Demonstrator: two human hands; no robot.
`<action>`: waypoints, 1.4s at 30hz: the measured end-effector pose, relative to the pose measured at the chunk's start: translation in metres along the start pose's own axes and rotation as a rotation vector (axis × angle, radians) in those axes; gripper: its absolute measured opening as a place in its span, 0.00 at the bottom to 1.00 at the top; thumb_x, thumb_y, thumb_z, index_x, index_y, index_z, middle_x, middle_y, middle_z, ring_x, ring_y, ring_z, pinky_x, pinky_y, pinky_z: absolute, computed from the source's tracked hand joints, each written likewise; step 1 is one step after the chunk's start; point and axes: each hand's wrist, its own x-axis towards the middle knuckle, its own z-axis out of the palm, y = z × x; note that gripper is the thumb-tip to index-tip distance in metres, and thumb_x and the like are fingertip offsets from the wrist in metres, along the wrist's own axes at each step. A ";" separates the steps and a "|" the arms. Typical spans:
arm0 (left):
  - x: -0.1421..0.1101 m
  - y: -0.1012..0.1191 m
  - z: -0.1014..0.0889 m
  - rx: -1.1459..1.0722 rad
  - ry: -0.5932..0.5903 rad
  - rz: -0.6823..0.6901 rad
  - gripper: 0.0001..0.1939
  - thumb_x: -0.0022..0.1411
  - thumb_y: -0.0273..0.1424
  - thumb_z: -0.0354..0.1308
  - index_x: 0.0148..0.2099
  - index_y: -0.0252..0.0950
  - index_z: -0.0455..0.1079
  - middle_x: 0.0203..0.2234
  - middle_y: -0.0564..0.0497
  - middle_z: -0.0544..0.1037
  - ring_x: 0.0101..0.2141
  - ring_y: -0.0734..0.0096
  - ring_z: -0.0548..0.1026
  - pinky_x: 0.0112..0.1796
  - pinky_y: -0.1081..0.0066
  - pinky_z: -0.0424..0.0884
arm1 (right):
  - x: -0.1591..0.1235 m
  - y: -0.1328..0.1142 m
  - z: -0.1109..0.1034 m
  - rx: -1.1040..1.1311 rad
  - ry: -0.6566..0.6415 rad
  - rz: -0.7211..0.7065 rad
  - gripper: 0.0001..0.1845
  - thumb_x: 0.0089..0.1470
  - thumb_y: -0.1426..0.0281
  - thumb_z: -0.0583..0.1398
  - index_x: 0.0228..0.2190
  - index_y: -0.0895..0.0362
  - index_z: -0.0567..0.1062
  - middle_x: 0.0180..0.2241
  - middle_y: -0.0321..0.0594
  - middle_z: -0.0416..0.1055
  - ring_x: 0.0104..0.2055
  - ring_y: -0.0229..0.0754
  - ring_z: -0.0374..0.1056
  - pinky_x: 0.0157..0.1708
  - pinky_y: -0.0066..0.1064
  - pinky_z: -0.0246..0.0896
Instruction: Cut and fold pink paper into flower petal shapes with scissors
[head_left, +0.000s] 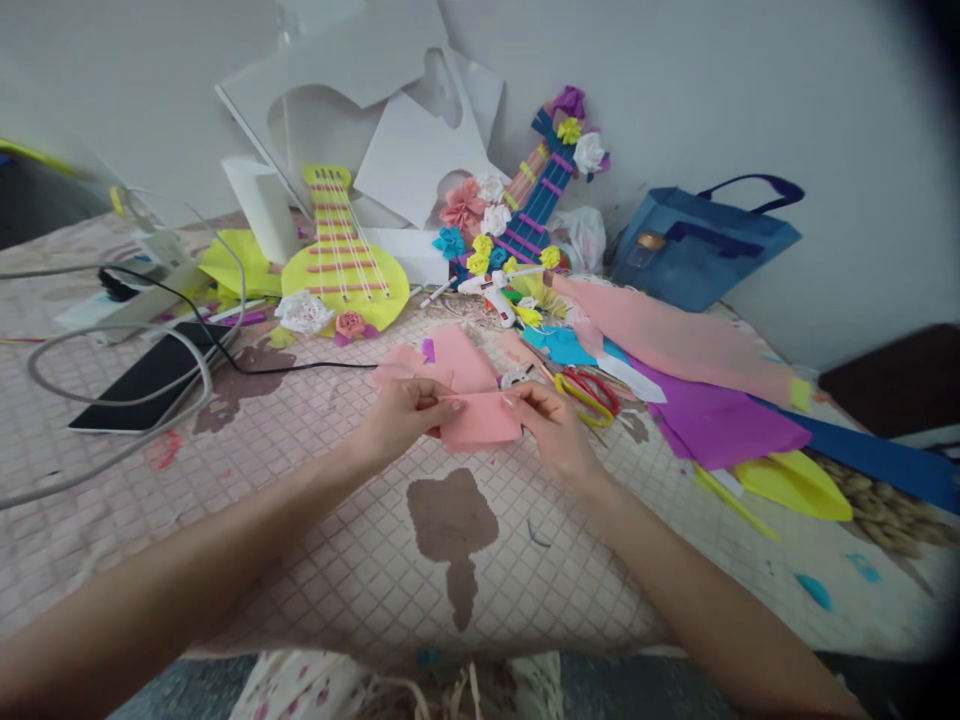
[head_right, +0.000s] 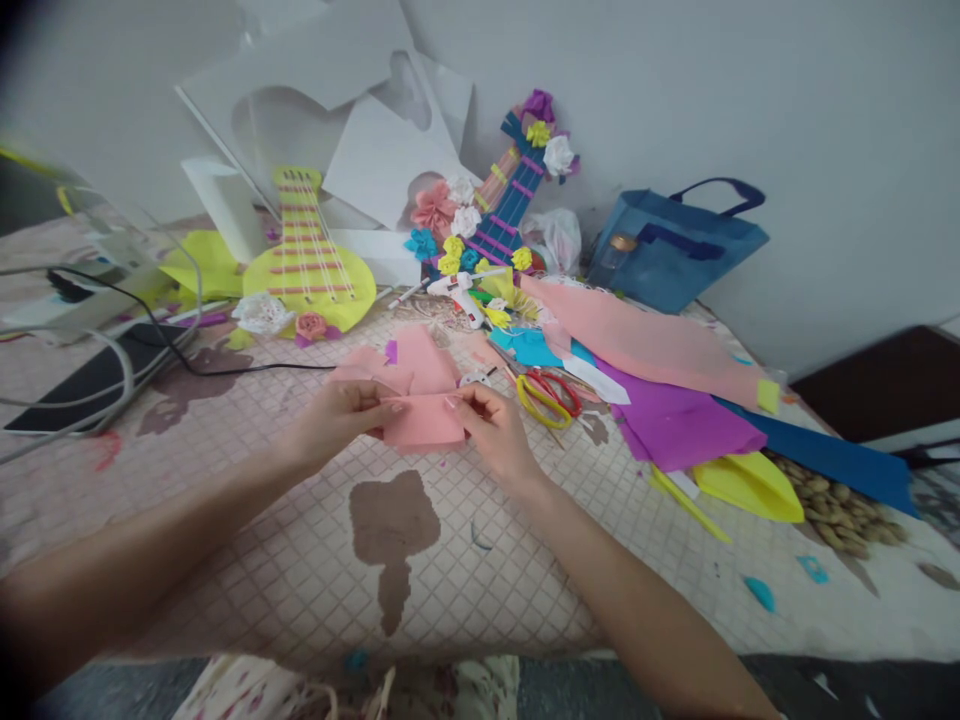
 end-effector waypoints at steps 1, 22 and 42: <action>0.000 0.000 0.000 -0.007 0.000 -0.005 0.13 0.51 0.36 0.62 0.31 0.29 0.72 0.20 0.53 0.72 0.23 0.78 0.69 0.26 0.75 0.69 | 0.000 0.000 0.000 -0.010 0.007 -0.003 0.11 0.49 0.60 0.60 0.25 0.55 0.70 0.23 0.34 0.61 0.25 0.36 0.55 0.24 0.27 0.51; 0.003 0.001 -0.004 -0.014 -0.271 -0.072 0.17 0.51 0.37 0.63 0.40 0.31 0.71 0.32 0.46 0.77 0.30 0.73 0.73 0.27 0.76 0.67 | -0.006 -0.010 0.000 -0.202 -0.134 -0.050 0.10 0.52 0.63 0.58 0.26 0.56 0.71 0.22 0.33 0.62 0.25 0.36 0.56 0.24 0.28 0.50; 0.005 -0.004 -0.007 0.293 -0.105 0.108 0.15 0.54 0.39 0.56 0.27 0.31 0.70 0.17 0.55 0.65 0.19 0.79 0.59 0.20 0.77 0.52 | -0.007 -0.008 0.006 0.145 -0.292 0.268 0.20 0.43 0.66 0.66 0.38 0.55 0.69 0.31 0.35 0.72 0.26 0.33 0.65 0.20 0.22 0.54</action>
